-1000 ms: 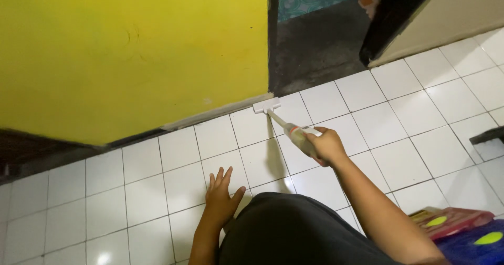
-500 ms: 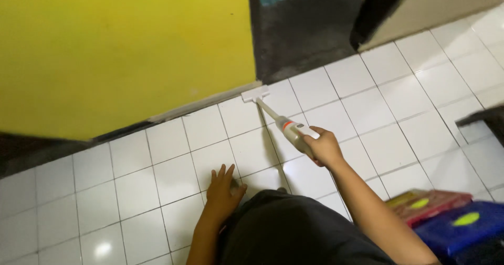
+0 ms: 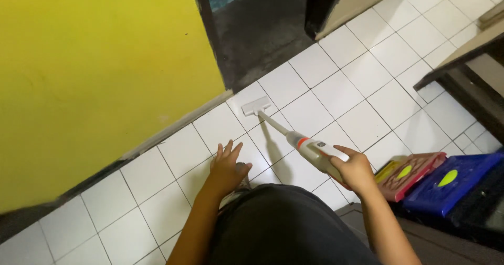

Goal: The person vacuums the tiled floor across the room using a handheld vacuum cleaner.

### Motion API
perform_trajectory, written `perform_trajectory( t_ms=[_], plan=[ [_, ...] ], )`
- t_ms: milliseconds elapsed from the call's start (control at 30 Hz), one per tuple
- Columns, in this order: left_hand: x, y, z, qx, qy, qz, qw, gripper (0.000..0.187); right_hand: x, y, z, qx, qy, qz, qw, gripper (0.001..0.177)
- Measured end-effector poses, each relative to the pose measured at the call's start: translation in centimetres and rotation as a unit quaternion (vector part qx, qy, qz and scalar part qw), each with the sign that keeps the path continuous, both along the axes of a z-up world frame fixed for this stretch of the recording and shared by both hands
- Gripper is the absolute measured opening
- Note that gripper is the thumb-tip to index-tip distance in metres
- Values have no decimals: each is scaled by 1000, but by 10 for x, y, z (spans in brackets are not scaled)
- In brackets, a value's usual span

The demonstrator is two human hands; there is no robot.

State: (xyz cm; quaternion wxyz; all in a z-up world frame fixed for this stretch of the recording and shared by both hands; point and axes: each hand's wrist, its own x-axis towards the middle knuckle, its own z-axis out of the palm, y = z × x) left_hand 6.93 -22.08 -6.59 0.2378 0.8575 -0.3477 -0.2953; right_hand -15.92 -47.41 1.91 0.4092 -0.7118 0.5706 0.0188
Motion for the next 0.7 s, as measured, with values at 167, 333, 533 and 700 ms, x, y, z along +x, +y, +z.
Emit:
perform_trajectory(
  t_ms=[167,333,533,700],
  plan=[
    [49,-6,13,-15,28,-16,999,73,37,6,-30,-18,-52,-9,998,59],
    [84,0,3,13,26,-60,998,73,65,15,-37,8,-36,-49,998,59],
    [121,-18,-2,11,35,-117,992,73,51,21,-25,-1,-17,-104,994,57],
    [144,-46,11,34,44,-176,983,72,45,37,-22,-47,-10,-160,986,57]
  ],
)
